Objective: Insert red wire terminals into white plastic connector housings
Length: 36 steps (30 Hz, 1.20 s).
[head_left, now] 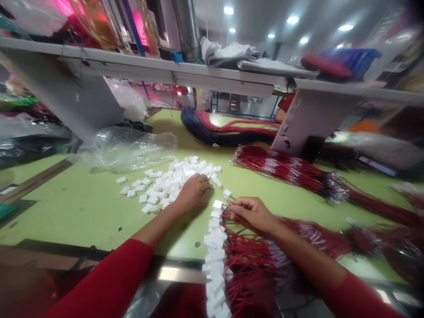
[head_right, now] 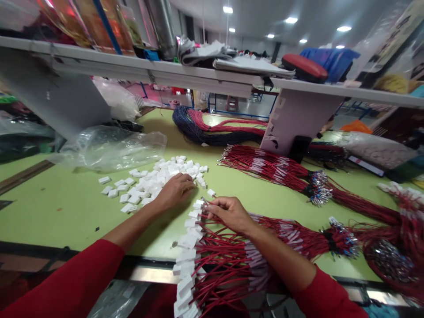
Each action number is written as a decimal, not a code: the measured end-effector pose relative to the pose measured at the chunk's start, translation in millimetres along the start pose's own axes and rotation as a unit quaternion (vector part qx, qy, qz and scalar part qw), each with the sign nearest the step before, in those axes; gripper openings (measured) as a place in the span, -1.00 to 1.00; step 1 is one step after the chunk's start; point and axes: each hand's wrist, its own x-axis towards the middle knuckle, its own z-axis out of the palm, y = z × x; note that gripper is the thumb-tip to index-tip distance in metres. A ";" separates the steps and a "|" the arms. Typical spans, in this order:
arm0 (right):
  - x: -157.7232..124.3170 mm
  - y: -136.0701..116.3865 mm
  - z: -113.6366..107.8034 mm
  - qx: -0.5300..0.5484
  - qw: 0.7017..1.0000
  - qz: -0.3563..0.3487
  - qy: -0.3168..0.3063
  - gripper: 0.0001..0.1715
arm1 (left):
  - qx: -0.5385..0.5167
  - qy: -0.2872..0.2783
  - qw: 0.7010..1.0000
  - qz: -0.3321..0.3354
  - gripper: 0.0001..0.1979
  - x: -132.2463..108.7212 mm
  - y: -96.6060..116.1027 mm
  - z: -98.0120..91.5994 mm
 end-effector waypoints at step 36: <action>-0.8 0.9 0.8 -0.056 0.985 -0.123 0.107 -0.82 | -0.580 -0.041 0.760 -0.291 -0.74 -27.9 68.5 -13.9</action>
